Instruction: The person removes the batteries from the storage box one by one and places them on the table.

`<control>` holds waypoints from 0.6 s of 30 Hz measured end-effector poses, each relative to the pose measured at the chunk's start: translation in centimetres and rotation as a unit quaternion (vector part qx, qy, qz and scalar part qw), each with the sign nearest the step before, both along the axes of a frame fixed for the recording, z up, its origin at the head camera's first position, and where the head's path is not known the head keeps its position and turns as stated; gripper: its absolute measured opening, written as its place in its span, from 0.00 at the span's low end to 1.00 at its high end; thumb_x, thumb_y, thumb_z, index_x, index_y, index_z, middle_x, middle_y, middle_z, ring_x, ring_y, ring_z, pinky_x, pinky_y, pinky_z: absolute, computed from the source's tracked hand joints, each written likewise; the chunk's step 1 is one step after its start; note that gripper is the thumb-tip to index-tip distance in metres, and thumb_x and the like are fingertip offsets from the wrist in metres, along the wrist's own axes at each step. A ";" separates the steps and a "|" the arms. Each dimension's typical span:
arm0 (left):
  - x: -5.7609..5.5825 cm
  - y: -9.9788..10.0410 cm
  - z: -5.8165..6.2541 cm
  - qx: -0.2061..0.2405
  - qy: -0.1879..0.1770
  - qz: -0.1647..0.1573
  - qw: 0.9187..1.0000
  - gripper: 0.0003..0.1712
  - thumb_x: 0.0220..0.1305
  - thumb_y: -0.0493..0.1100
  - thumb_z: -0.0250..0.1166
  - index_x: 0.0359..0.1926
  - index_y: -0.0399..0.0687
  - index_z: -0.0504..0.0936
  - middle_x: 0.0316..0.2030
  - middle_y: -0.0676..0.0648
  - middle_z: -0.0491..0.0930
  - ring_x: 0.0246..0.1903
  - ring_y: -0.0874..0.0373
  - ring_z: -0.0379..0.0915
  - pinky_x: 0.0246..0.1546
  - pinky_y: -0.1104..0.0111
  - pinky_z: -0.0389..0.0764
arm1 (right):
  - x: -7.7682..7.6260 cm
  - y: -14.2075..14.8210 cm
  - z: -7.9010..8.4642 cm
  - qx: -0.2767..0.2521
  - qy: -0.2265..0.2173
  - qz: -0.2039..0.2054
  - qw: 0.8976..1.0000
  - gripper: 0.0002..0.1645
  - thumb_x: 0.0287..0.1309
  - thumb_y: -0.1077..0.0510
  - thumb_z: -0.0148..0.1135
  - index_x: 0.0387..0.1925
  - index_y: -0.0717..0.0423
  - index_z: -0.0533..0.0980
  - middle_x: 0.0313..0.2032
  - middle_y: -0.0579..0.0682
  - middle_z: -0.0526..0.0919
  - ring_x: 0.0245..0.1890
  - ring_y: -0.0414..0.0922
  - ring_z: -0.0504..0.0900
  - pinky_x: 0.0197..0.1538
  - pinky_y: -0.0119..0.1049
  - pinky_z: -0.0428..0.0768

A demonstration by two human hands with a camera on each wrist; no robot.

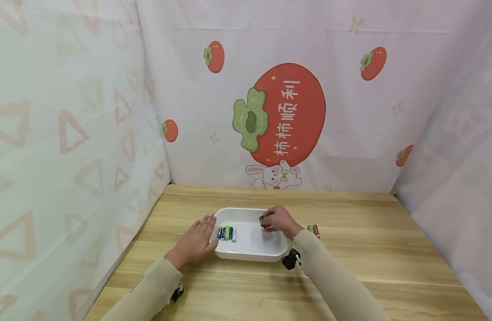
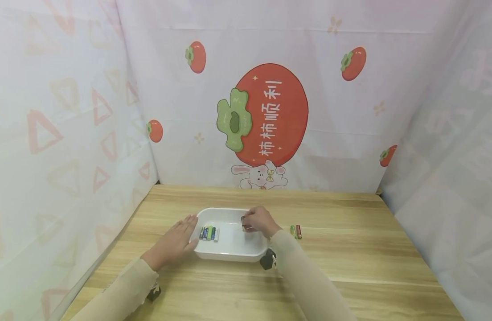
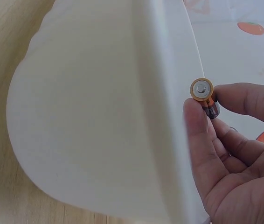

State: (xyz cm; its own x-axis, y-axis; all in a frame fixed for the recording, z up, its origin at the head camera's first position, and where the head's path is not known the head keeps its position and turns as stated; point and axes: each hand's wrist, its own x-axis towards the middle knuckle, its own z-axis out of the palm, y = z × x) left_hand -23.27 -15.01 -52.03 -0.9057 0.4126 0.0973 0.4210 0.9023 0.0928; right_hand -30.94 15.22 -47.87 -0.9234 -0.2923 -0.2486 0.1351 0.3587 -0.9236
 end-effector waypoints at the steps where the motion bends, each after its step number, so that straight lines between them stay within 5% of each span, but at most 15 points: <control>1: 0.0 0.0 0.0 0.001 0.000 0.001 1.000 0.42 0.74 0.58 0.46 0.76 0.37 0.46 0.75 0.41 0.46 0.73 0.47 0.40 0.70 0.52 0.46 | 0.0 0.1 0.0 -0.001 0.000 0.001 1.000 0.14 0.59 0.67 0.62 0.47 0.70 0.79 0.37 0.57 0.82 0.34 0.48 0.83 0.39 0.41 0.84; 18: -0.1 0.0 0.0 -0.001 0.001 -0.002 1.000 0.42 0.74 0.58 0.45 0.76 0.37 0.46 0.75 0.41 0.45 0.73 0.47 0.40 0.70 0.52 0.46 | 0.2 2.3 1.1 0.010 0.006 -0.018 1.000 0.12 0.61 0.66 0.61 0.46 0.69 0.79 0.38 0.58 0.82 0.34 0.49 0.83 0.40 0.42 0.84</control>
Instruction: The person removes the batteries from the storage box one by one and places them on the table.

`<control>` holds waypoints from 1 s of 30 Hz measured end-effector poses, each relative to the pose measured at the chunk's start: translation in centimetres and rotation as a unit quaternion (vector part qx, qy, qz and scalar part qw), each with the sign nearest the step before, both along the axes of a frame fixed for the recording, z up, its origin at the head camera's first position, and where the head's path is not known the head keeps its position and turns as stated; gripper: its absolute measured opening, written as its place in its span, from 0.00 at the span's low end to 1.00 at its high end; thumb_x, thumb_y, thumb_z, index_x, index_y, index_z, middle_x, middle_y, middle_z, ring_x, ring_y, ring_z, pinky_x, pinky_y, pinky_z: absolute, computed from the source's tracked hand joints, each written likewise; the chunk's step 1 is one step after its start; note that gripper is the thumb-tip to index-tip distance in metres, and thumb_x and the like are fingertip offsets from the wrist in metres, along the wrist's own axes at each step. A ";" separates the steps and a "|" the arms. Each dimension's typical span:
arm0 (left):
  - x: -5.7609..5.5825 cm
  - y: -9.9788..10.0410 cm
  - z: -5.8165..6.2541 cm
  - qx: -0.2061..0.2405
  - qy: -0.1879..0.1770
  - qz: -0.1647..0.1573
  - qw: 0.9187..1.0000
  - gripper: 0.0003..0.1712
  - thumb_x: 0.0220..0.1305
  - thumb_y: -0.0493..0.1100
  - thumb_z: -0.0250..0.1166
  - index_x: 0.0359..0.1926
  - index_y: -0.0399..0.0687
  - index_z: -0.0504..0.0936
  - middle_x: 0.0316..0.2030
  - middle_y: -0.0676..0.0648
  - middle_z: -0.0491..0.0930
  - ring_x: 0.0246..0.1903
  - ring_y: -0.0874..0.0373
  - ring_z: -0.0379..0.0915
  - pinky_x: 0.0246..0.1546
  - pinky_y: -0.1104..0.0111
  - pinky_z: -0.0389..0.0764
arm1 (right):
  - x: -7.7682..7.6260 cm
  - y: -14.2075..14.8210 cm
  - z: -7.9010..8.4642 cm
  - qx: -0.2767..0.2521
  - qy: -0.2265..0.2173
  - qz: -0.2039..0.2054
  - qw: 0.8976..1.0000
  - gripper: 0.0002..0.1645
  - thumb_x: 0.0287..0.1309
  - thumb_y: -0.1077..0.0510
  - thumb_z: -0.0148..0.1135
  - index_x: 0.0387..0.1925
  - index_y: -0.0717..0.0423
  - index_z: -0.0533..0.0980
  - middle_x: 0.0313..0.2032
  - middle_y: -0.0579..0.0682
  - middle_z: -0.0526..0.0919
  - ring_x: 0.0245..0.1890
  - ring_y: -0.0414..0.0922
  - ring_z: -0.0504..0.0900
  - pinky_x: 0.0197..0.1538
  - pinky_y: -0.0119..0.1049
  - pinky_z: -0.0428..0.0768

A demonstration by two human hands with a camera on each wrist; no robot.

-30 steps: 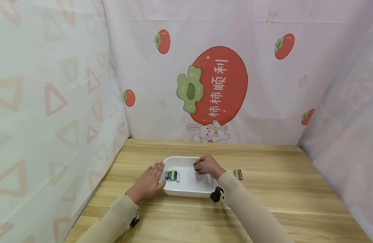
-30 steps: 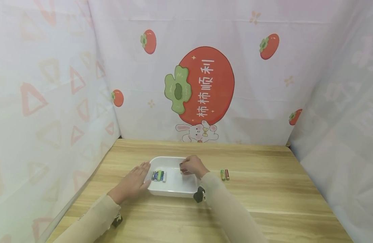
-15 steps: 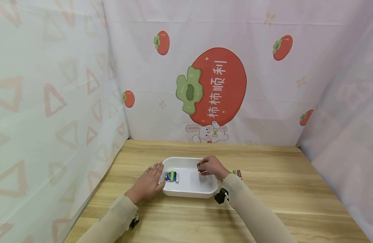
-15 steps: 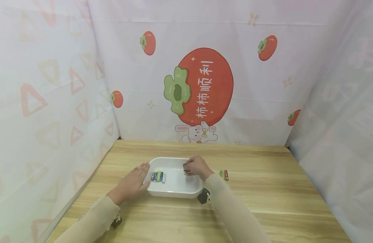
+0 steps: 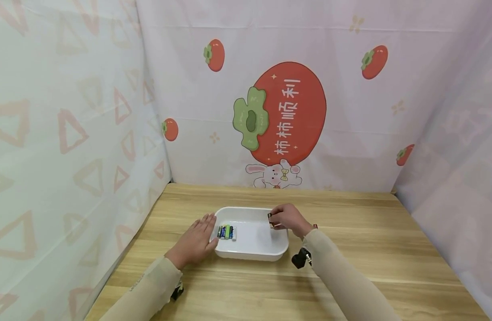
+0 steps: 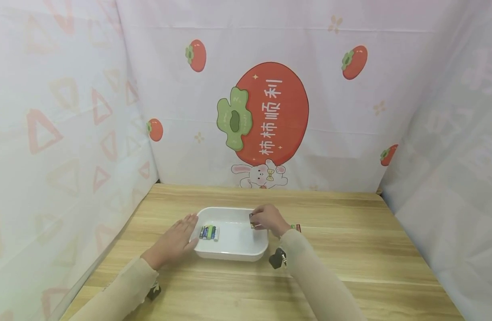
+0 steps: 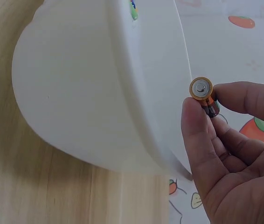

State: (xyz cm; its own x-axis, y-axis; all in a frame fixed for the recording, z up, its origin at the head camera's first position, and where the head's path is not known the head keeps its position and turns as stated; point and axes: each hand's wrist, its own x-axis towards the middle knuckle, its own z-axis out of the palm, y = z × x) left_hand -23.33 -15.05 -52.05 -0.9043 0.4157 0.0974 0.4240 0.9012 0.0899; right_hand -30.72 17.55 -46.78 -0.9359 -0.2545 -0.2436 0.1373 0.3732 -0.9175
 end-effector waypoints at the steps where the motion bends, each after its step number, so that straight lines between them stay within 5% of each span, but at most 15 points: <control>1: 0.0 0.0 0.1 0.002 -0.001 0.000 1.000 0.42 0.74 0.58 0.45 0.76 0.37 0.46 0.75 0.41 0.46 0.73 0.47 0.40 0.70 0.52 0.46 | 0.0 0.2 0.0 0.000 0.001 0.000 1.000 0.12 0.61 0.66 0.61 0.45 0.68 0.79 0.38 0.58 0.82 0.34 0.49 0.83 0.40 0.42 0.84; 30: -0.3 0.0 -0.1 -0.003 0.009 -0.001 1.000 0.42 0.73 0.60 0.45 0.75 0.36 0.49 0.74 0.41 0.48 0.73 0.47 0.43 0.70 0.51 0.49 | -0.4 4.7 -0.1 0.004 0.012 -0.013 1.000 0.16 0.62 0.65 0.60 0.50 0.70 0.77 0.42 0.60 0.81 0.38 0.49 0.84 0.47 0.48 0.82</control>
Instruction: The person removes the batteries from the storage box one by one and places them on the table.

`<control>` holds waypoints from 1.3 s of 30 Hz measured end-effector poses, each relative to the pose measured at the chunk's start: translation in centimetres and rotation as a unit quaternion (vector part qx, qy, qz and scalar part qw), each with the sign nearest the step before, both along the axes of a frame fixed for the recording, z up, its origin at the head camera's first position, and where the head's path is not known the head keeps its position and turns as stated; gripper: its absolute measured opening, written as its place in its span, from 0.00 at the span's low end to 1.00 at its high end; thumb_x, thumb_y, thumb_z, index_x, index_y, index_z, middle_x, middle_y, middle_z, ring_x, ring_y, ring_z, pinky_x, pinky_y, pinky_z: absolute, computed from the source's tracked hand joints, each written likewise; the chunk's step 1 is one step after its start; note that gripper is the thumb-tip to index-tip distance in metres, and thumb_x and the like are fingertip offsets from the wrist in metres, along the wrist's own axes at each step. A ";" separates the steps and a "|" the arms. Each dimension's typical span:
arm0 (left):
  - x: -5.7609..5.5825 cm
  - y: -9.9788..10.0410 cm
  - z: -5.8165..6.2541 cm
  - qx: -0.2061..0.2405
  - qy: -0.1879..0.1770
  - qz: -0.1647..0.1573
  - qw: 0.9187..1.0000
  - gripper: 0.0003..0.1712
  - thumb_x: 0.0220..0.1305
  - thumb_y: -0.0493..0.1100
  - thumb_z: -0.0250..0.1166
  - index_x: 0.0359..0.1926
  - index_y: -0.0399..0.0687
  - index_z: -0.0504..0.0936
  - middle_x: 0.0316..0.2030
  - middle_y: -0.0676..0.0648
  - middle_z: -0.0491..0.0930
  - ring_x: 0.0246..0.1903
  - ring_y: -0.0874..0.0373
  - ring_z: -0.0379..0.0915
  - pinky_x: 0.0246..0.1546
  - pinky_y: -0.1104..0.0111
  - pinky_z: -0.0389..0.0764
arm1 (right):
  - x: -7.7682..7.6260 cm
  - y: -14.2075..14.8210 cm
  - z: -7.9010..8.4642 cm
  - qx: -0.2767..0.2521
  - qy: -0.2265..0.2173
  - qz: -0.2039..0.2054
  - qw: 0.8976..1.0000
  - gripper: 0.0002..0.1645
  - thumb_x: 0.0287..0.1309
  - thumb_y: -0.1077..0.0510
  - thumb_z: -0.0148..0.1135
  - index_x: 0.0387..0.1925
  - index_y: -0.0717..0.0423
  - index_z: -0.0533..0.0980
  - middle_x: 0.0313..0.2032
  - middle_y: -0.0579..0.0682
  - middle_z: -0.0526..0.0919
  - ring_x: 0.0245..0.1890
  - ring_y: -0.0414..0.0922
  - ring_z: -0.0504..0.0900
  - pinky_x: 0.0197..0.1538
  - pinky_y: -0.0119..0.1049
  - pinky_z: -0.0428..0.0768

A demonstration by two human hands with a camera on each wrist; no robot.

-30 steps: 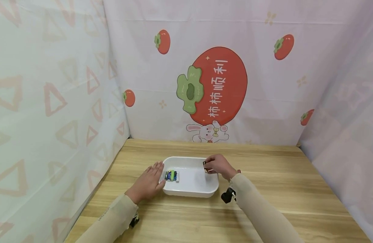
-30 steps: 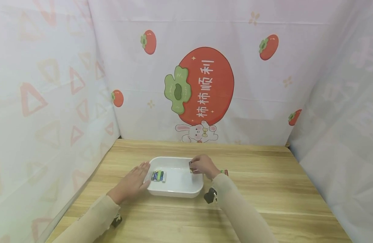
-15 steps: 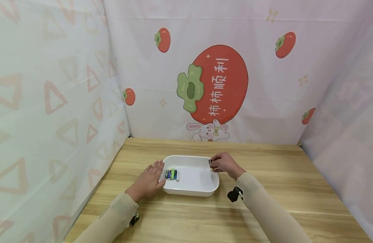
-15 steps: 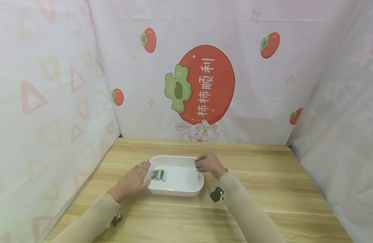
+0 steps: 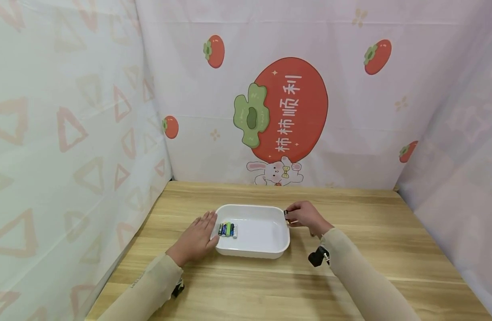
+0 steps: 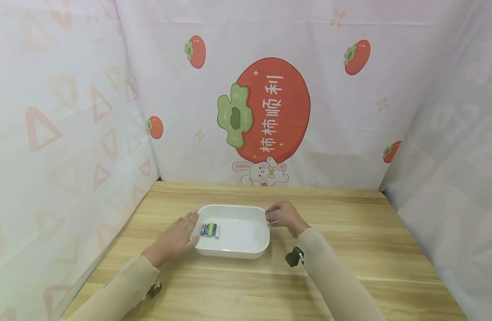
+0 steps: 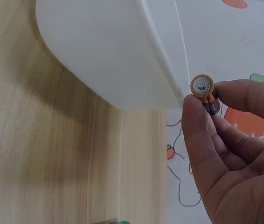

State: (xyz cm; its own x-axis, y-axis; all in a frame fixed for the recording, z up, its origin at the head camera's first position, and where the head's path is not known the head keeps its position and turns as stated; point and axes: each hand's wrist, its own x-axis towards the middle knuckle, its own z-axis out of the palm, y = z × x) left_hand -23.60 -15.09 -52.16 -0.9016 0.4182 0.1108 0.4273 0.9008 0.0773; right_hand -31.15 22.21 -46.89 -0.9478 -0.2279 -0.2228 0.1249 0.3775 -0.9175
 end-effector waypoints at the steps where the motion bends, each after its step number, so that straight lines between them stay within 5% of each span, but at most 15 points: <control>1: 0.0 0.0 0.1 0.000 -0.001 0.000 1.000 0.42 0.73 0.60 0.46 0.75 0.37 0.49 0.75 0.41 0.48 0.73 0.47 0.42 0.70 0.51 0.49 | 0.0 0.1 0.0 -0.001 0.000 -0.001 1.000 0.16 0.62 0.65 0.60 0.49 0.70 0.77 0.42 0.60 0.81 0.38 0.50 0.83 0.46 0.48 0.82; 26: -0.2 0.2 0.3 -0.008 -0.012 0.003 1.000 0.42 0.74 0.59 0.44 0.76 0.38 0.46 0.75 0.41 0.45 0.73 0.47 0.40 0.70 0.52 0.47 | 0.1 5.3 -1.8 0.001 -0.003 -0.009 1.000 0.18 0.61 0.66 0.61 0.49 0.75 0.73 0.39 0.61 0.82 0.38 0.53 0.83 0.44 0.49 0.83; 39: 0.0 0.1 0.2 -0.001 -0.016 0.004 1.000 0.42 0.74 0.59 0.45 0.76 0.38 0.46 0.75 0.41 0.45 0.73 0.47 0.40 0.70 0.52 0.47 | 0.3 7.8 -2.1 0.005 -0.004 -0.021 1.000 0.19 0.61 0.66 0.61 0.50 0.75 0.73 0.41 0.61 0.81 0.36 0.48 0.82 0.40 0.41 0.84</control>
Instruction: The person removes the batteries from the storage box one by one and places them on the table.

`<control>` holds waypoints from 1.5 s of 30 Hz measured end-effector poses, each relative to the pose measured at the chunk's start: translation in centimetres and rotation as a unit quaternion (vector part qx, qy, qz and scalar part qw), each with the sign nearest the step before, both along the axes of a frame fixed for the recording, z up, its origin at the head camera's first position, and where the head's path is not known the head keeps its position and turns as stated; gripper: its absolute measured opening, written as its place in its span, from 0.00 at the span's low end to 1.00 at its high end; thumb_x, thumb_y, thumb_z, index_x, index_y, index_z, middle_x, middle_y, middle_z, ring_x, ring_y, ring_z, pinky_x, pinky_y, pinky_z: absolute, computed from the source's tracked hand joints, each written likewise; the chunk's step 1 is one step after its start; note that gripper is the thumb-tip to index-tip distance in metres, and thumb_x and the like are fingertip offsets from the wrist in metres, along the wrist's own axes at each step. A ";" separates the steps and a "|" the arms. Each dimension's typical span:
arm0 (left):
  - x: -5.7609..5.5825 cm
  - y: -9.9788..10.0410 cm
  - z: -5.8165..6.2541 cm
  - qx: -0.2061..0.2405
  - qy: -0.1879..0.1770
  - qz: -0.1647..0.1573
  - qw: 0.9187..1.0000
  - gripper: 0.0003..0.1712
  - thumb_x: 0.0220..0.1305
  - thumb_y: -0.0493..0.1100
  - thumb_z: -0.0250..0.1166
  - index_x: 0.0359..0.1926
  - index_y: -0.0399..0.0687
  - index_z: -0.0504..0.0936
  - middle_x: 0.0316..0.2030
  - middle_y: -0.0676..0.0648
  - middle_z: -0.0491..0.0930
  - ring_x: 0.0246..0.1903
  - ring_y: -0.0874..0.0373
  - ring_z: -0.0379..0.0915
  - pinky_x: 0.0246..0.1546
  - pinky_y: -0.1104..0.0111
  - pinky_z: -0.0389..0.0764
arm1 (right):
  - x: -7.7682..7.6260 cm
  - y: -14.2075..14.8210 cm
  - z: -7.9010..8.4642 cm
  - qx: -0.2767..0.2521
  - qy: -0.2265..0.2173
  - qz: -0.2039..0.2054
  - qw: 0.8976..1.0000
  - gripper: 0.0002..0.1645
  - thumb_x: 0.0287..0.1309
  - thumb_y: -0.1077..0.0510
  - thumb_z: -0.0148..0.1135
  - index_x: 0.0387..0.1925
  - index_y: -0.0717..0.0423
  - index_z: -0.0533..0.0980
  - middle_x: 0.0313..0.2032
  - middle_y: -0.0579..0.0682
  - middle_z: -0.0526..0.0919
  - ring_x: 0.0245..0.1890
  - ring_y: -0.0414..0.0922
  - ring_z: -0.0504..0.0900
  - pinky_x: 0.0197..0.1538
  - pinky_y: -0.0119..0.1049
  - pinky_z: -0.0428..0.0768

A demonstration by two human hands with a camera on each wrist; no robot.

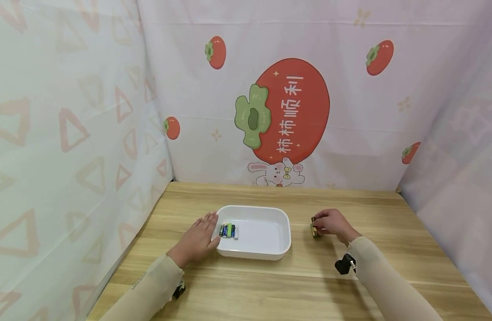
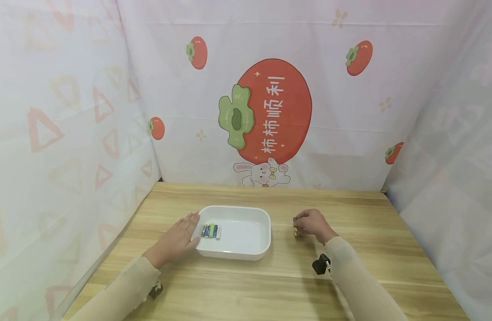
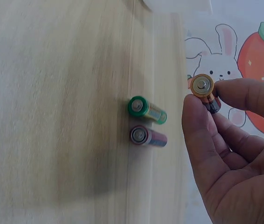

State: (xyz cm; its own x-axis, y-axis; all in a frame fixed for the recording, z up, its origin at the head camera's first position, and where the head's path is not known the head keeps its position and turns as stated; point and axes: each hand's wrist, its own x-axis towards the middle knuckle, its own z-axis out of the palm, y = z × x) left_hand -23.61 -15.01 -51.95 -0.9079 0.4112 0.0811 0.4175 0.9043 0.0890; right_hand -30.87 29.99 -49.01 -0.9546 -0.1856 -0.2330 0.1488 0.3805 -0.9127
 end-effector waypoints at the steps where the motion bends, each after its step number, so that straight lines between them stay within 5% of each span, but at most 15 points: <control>1: 0.0 0.0 0.0 -0.002 0.000 0.000 1.000 0.42 0.74 0.59 0.45 0.76 0.38 0.46 0.75 0.41 0.45 0.73 0.47 0.39 0.70 0.52 0.47 | 0.0 0.2 -0.1 -0.001 -0.002 -0.004 1.000 0.19 0.61 0.66 0.61 0.50 0.75 0.73 0.41 0.61 0.81 0.36 0.48 0.82 0.40 0.41 0.84; 45: -0.1 0.2 -0.2 -0.002 0.008 0.001 1.000 0.42 0.73 0.59 0.46 0.76 0.37 0.46 0.75 0.41 0.47 0.73 0.47 0.41 0.70 0.53 0.48 | -1.0 3.5 -2.6 0.055 0.004 -0.016 0.998 0.18 0.59 0.67 0.60 0.48 0.78 0.73 0.38 0.61 0.81 0.32 0.44 0.81 0.36 0.40 0.84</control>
State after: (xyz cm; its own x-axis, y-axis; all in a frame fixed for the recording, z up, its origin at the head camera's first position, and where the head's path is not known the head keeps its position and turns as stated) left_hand -23.76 -14.86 -52.18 -0.9075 0.4091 0.0951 0.4165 0.9057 0.0787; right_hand -31.88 33.53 -51.59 -0.9615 -0.1288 -0.2429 0.1554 0.4745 -0.8665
